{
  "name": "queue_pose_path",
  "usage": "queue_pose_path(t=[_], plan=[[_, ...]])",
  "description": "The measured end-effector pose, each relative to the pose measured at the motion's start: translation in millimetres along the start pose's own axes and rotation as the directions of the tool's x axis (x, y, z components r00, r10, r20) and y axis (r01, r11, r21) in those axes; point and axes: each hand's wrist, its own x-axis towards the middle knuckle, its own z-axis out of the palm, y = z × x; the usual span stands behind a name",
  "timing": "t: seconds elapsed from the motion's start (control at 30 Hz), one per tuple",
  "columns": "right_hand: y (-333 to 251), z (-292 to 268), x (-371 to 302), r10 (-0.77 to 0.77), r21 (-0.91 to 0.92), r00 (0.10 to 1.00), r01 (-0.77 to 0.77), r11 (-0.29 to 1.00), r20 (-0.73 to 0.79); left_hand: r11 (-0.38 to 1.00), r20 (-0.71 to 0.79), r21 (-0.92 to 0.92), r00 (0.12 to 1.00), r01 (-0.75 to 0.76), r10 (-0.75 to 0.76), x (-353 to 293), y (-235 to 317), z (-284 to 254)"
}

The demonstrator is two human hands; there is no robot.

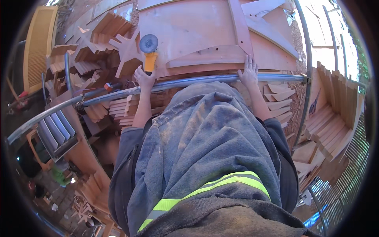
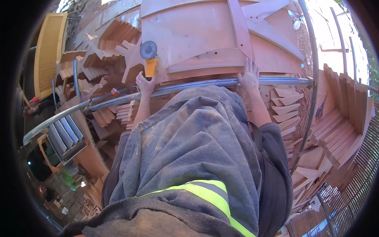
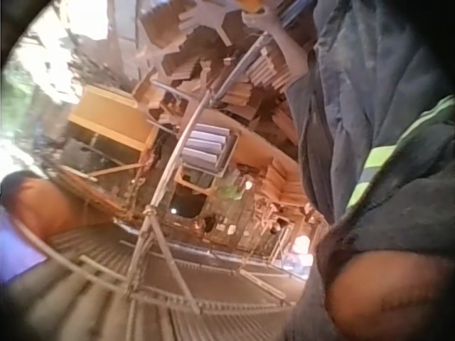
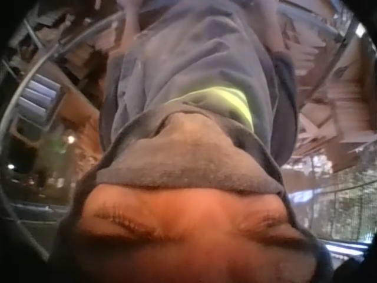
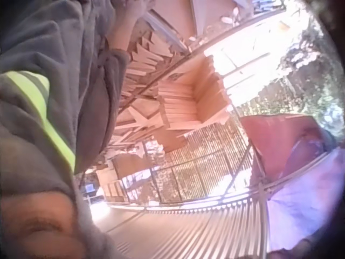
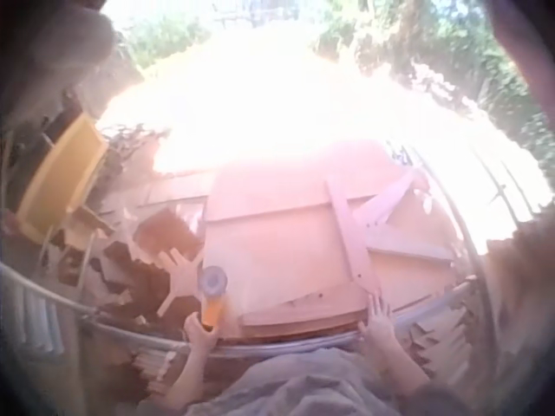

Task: Sanding wooden frame components with an angle grinder and fitting them together using a rubber mallet.

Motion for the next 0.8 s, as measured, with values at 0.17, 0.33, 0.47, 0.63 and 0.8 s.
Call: queue_pose_path(t=[0.17, 0.33, 0.47, 0.63, 0.8], plan=[[-24, 11, -1, 0.180, 0.033, 0.979, -0.177, 0.984, -0.092, 0.996, 0.146, -0.008, 0.985, -0.091, 0.091, -2, -8, 3], [-13, 36, -6, 0.460, 0.355, 0.866, -0.375, 0.856, -0.194, 0.999, 0.168, 0.016, 0.985, -0.033, 0.029, 1, 3, 0], [14, 50, 12, 0.711, 0.851, 0.702, -0.346, 0.396, -0.045, 0.998, 0.185, -0.008, 0.981, -0.064, 0.064, 3, 5, -5], [33, 38, 42, 0.729, 0.894, 0.674, -0.392, 0.217, 0.118, 0.977, 0.074, 0.099, 0.980, -0.190, 0.183, -1, 19, -8], [32, 21, 60, 0.686, 0.881, 0.604, -0.459, -0.117, 0.406, 0.844, 0.223, -0.095, 0.816, -0.527, 0.534, 4, 94, 8]])
